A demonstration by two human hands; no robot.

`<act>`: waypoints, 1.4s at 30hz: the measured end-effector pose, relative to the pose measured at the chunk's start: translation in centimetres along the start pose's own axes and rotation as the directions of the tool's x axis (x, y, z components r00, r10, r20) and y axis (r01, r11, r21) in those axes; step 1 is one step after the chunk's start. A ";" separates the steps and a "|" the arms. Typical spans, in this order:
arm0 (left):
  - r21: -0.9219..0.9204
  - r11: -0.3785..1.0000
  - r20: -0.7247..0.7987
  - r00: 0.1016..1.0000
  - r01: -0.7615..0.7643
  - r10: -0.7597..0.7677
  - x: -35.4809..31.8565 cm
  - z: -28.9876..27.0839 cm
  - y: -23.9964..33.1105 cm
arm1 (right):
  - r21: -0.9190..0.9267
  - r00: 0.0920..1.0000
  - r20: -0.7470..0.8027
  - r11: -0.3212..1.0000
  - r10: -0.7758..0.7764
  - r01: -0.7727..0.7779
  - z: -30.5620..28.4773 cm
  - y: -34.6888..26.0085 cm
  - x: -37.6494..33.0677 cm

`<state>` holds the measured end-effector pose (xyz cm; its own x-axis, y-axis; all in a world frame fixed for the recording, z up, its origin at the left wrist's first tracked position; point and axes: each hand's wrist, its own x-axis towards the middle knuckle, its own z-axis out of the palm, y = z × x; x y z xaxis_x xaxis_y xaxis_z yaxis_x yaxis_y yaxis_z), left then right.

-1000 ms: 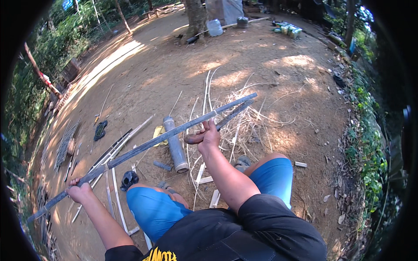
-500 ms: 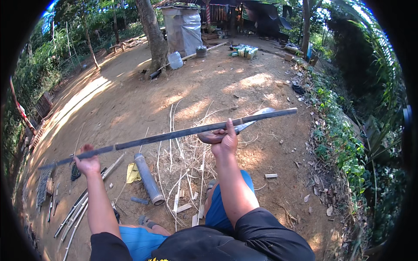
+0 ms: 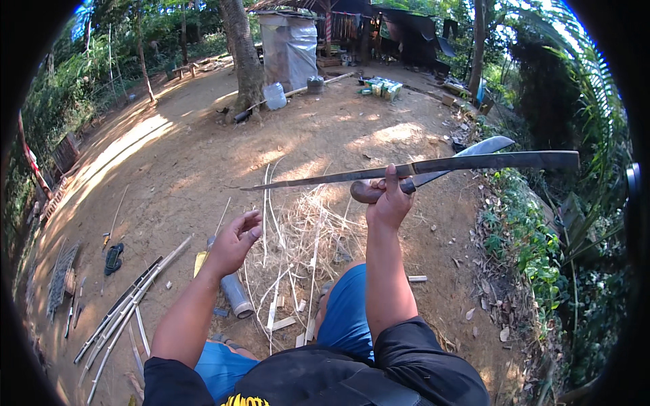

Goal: The person is smoothing a long strip of bamboo using a machete. They hold the bamboo strip with one hand and repeatedly draw the blade along the length of the material to remove thin layers.

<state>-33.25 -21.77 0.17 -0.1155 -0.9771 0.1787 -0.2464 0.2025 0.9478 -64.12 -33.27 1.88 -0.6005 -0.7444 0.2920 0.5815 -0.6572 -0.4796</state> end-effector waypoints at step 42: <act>0.294 0.566 -0.906 -0.037 -0.771 0.421 -23.6 -16.3 3.8 | -0.941 0.192 0.335 0.318 0.923 0.114 -2.9 8.2 -29.0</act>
<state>-15.74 1.01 3.85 0.7728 0.0616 0.6317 -0.3329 0.8867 0.3208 -43.51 -16.78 -12.91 0.6048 -0.7888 -0.1094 -0.4004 -0.1825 -0.8980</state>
